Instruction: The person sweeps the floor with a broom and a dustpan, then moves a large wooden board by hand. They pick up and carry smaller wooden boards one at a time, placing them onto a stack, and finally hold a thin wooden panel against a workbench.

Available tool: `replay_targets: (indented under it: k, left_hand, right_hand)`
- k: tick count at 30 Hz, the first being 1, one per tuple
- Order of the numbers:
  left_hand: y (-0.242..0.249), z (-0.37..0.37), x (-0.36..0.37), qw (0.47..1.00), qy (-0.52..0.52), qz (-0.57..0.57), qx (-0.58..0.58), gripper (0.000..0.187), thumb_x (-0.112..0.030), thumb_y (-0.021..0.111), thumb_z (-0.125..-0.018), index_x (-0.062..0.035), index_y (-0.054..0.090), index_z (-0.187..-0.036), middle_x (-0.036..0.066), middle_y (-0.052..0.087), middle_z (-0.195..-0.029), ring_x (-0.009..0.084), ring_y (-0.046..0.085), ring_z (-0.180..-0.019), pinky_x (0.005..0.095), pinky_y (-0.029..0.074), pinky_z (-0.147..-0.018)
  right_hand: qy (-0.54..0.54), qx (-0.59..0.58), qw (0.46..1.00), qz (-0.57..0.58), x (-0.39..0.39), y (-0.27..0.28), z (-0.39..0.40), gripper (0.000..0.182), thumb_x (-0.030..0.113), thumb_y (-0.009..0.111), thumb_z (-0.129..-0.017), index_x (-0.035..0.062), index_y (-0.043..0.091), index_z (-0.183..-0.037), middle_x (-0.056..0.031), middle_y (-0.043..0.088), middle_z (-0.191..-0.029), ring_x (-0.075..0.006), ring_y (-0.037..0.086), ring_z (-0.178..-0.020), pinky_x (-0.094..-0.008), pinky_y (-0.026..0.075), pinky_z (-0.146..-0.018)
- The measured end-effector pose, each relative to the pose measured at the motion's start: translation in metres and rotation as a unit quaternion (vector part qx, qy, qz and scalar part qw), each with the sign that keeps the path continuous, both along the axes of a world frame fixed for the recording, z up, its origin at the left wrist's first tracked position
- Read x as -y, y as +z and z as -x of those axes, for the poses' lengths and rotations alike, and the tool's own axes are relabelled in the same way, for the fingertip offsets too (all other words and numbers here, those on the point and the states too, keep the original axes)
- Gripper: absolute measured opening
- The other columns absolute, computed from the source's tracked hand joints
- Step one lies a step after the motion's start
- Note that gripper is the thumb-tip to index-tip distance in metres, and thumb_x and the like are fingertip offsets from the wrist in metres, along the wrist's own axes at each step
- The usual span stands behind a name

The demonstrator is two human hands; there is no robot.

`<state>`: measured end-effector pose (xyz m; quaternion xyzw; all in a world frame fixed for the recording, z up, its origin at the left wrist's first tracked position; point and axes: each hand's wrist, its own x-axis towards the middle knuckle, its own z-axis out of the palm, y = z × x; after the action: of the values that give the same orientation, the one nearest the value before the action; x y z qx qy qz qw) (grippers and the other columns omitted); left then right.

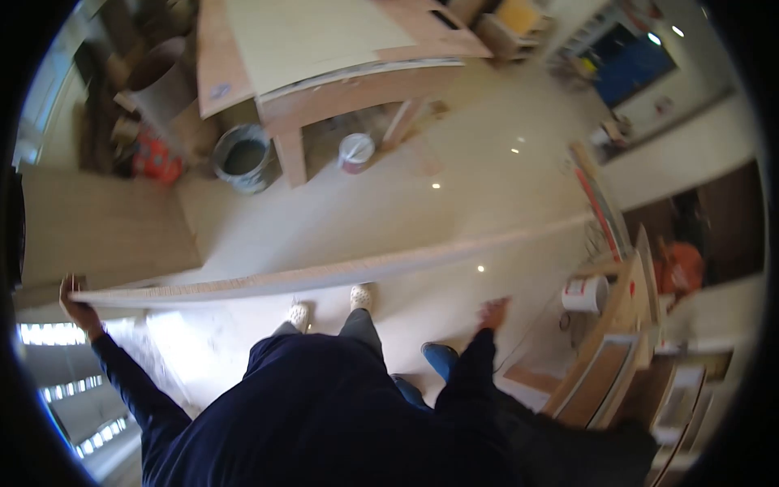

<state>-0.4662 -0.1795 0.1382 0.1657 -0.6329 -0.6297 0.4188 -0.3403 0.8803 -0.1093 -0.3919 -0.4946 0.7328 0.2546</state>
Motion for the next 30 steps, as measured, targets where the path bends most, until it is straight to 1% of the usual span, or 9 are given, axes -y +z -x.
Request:
replay_targets:
  k: [1, 3, 6, 10, 14, 17, 20, 28, 30]
  left_hand:
    - [0.012, -0.005, -0.009, 0.998, 0.015, -0.048, 0.032, 0.035, -0.025, 0.042, -0.088, -0.0049, 0.051, -0.116, 0.011, 0.05, -0.123, 0.0246, 0.045, -0.116, 0.0348, 0.033, -0.099]
    - [0.036, -0.011, -0.046, 0.99, 0.063, -0.127, 0.012, 0.037, -0.03, 0.04, -0.089, -0.0047, 0.053, -0.113, 0.009, 0.051, -0.122, 0.0242, 0.044, -0.118, 0.0351, 0.03, -0.099]
    - [0.039, -0.028, -0.045, 0.987, 0.069, -0.144, 0.032, 0.041, -0.03, 0.033, -0.088, -0.003, 0.052, -0.113, 0.013, 0.049, -0.124, 0.0268, 0.042, -0.119, 0.0374, 0.029, -0.101]
    - [0.033, -0.048, -0.04, 0.986, 0.091, -0.137, 0.021, 0.044, -0.031, 0.037, -0.084, -0.0014, 0.052, -0.112, 0.016, 0.049, -0.124, 0.0285, 0.041, -0.12, 0.0393, 0.027, -0.103]
    - [0.031, -0.058, -0.033, 0.987, 0.106, -0.116, 0.027, 0.044, -0.03, 0.038, -0.083, 0.0011, 0.052, -0.112, 0.017, 0.05, -0.122, 0.0301, 0.044, -0.117, 0.0404, 0.03, -0.102]
    - [0.012, -0.077, -0.005, 0.988, 0.087, -0.127, 0.001, 0.043, -0.029, 0.041, -0.084, 0.0037, 0.053, -0.11, 0.019, 0.053, -0.114, 0.0315, 0.049, -0.11, 0.0403, 0.033, -0.1]
    - [0.012, -0.109, 0.01, 0.98, 0.099, -0.171, 0.001, 0.041, -0.027, 0.044, -0.086, 0.0045, 0.052, -0.111, 0.02, 0.053, -0.115, 0.0318, 0.049, -0.108, 0.0409, 0.033, -0.101]
    - [0.014, -0.171, -0.011, 0.964, 0.211, -0.164, -0.018, 0.039, -0.025, 0.045, -0.086, 0.0042, 0.053, -0.111, 0.021, 0.047, -0.121, 0.0349, 0.045, -0.114, 0.0439, 0.031, -0.102]
    - [0.012, -0.182, -0.025, 0.955, 0.255, -0.144, -0.036, 0.038, -0.024, 0.044, -0.087, 0.0041, 0.054, -0.11, 0.021, 0.049, -0.119, 0.035, 0.045, -0.113, 0.0442, 0.032, -0.102]
  right_hand:
    - [-0.019, 0.002, 0.991, -0.135, -0.031, 0.046, 0.022, 0.068, 0.062, 0.038, -0.084, 0.0183, 0.027, -0.136, -0.003, 0.046, -0.103, -0.0166, 0.051, -0.084, -0.0362, 0.047, -0.059]
    - [-0.159, -0.001, 0.982, -0.1, -0.067, 0.152, 0.085, 0.087, 0.076, 0.031, -0.074, 0.016, 0.025, -0.137, -0.0108, 0.035, -0.132, -0.0292, 0.035, -0.118, -0.053, 0.021, -0.099]
    - [-0.114, -0.044, 0.972, -0.202, -0.09, 0.249, 0.142, 0.1, 0.077, 0.021, -0.076, 0.0, 0.014, -0.138, -0.0184, 0.012, -0.145, -0.0295, 0.015, -0.133, -0.0441, 0.011, -0.107]
    - [-0.031, -0.089, 0.985, -0.145, -0.101, 0.275, 0.187, 0.08, 0.071, 0.025, -0.08, 0.0019, 0.05, -0.11, -0.0114, 0.058, -0.1, -0.0227, 0.056, -0.09, -0.0369, 0.044, -0.082]
    - [-0.072, -0.103, 0.972, -0.198, -0.123, 0.248, 0.174, 0.079, 0.07, 0.034, -0.079, -0.0009, 0.049, -0.11, -0.0121, 0.057, -0.088, -0.0227, 0.055, -0.08, -0.0345, 0.047, -0.076]
    - [0.013, -0.219, 0.972, -0.086, -0.142, 0.253, 0.177, 0.056, 0.063, 0.045, -0.079, 0.0078, 0.056, -0.081, -0.0014, 0.051, -0.066, -0.0187, 0.049, -0.056, -0.0346, 0.046, -0.057]
    - [0.168, -0.212, 0.957, -0.108, -0.138, 0.262, 0.205, 0.052, 0.06, 0.042, -0.08, 0.0102, 0.056, -0.073, -0.0016, 0.049, -0.063, -0.0188, 0.048, -0.056, -0.035, 0.043, -0.054]
    - [-0.01, -0.117, 0.986, -0.117, -0.147, 0.249, 0.354, 0.053, 0.06, 0.039, -0.079, 0.0104, 0.053, -0.066, -0.0029, 0.048, -0.06, -0.0187, 0.047, -0.054, -0.0344, 0.041, -0.052]
    - [0.111, -0.172, 0.977, -0.061, -0.13, 0.262, 0.4, 0.053, 0.059, 0.037, -0.079, 0.0103, 0.05, -0.063, -0.0032, 0.047, -0.058, -0.0188, 0.046, -0.051, -0.0334, 0.039, -0.05]
